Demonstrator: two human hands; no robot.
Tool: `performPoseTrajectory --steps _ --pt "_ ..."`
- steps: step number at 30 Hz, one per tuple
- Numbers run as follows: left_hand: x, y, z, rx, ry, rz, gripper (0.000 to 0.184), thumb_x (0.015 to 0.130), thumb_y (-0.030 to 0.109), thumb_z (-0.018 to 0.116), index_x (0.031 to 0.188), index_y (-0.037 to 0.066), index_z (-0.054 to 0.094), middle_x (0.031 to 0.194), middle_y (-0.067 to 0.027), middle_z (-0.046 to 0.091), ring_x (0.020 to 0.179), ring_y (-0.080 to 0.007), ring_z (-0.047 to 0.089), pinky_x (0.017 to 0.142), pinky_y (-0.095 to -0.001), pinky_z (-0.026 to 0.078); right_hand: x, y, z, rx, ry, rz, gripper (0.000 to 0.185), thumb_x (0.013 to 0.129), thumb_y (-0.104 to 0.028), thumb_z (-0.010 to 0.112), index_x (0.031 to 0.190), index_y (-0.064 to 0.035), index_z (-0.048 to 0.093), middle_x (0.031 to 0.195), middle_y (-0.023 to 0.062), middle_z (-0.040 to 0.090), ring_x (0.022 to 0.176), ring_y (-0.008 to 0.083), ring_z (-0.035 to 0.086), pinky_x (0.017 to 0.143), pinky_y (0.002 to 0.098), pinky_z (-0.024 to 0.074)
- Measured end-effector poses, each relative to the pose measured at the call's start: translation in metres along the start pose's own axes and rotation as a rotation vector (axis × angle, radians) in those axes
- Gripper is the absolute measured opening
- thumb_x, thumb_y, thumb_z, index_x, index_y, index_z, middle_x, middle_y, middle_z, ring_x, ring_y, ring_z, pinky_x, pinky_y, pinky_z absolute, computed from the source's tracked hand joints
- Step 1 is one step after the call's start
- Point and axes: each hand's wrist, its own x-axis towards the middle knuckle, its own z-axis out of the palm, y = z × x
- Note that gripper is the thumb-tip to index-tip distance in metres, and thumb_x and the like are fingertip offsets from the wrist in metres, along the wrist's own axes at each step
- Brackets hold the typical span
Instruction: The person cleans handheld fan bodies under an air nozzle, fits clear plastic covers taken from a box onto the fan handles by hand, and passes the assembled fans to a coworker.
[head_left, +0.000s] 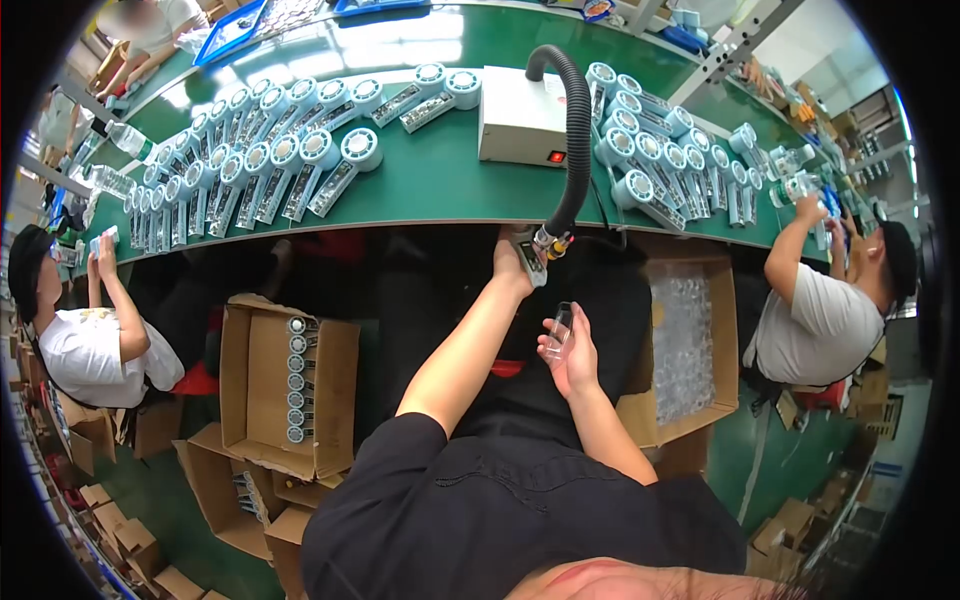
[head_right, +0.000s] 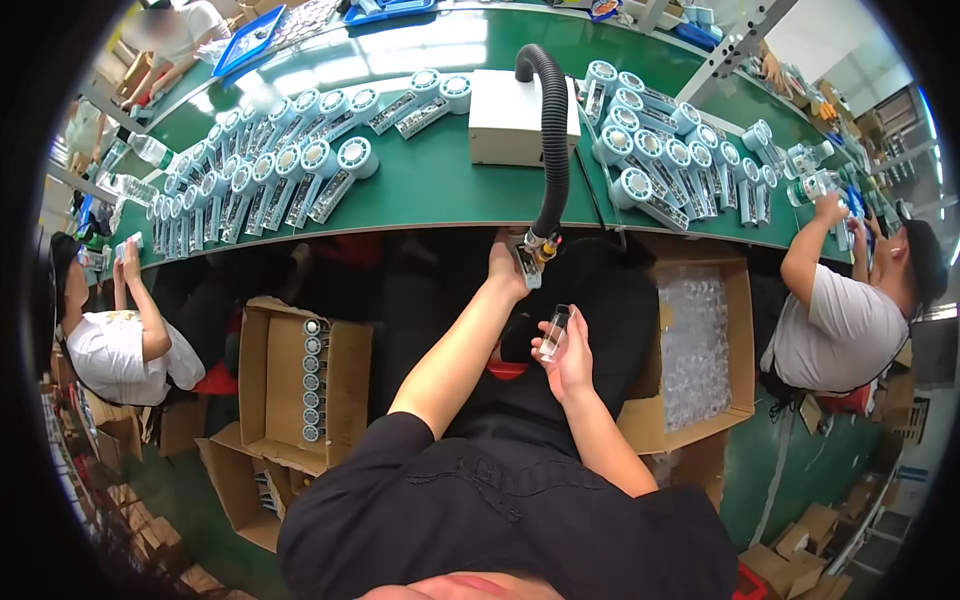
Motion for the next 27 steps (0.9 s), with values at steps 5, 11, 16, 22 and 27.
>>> performPoseTrajectory --steps 5,11,16,22,27 --pt "-0.028 0.004 -0.003 0.222 -0.199 -0.083 0.034 0.102 0.037 0.054 0.123 0.011 0.059 0.105 -0.0102 0.067 0.074 -0.0167 0.064 0.06 -0.0276 0.054 0.016 -0.005 -0.009 0.19 -0.001 0.068 0.042 0.107 -0.036 0.051 0.145 -0.0196 0.044 0.109 0.0112 0.066 0.075 0.0208 0.065 0.062 0.0309 0.0534" --pt "-0.042 0.012 -0.011 0.306 -0.231 -0.142 0.042 0.102 0.038 0.056 0.133 0.01 0.053 0.107 -0.013 0.065 0.077 -0.0192 0.066 0.061 -0.0306 0.055 0.063 0.004 -0.042 0.359 -0.104 0.198 0.036 0.107 -0.034 0.05 0.139 -0.0186 0.047 0.11 0.0113 0.065 0.08 0.0213 0.065 0.066 0.032 0.0547" --pt "-0.056 0.002 -0.002 1.02 -0.196 0.167 0.045 0.102 0.041 0.056 0.133 0.009 0.053 0.11 -0.0146 0.064 0.081 -0.0217 0.068 0.064 -0.0313 0.056 0.097 0.008 -0.029 0.33 0.141 0.245 0.03 0.106 -0.032 0.051 0.13 -0.0135 0.054 0.109 0.0107 0.065 0.084 0.02 0.064 0.069 0.0318 0.0549" --pt "-0.059 0.007 0.005 0.674 -0.159 0.067 0.047 0.103 0.043 0.056 0.132 0.006 0.054 0.119 -0.0194 0.062 0.087 -0.0247 0.068 0.077 -0.0354 0.059 0.135 0.025 -0.002 0.342 0.143 0.375 0.03 0.106 -0.029 0.052 0.128 -0.0106 0.055 0.112 0.0116 0.064 0.089 0.0212 0.064 0.073 0.0325 0.0548" --pt "-0.071 0.028 0.015 0.034 -0.24 -0.189 0.051 0.104 0.044 0.055 0.135 0.003 0.051 0.129 -0.0234 0.059 0.095 -0.0312 0.07 0.087 -0.0437 0.058 0.162 0.038 0.019 0.367 -0.012 0.413 0.03 0.105 -0.027 0.053 0.129 -0.0094 0.055 0.115 0.0127 0.064 0.094 0.0228 0.065 0.077 0.0333 0.0546"
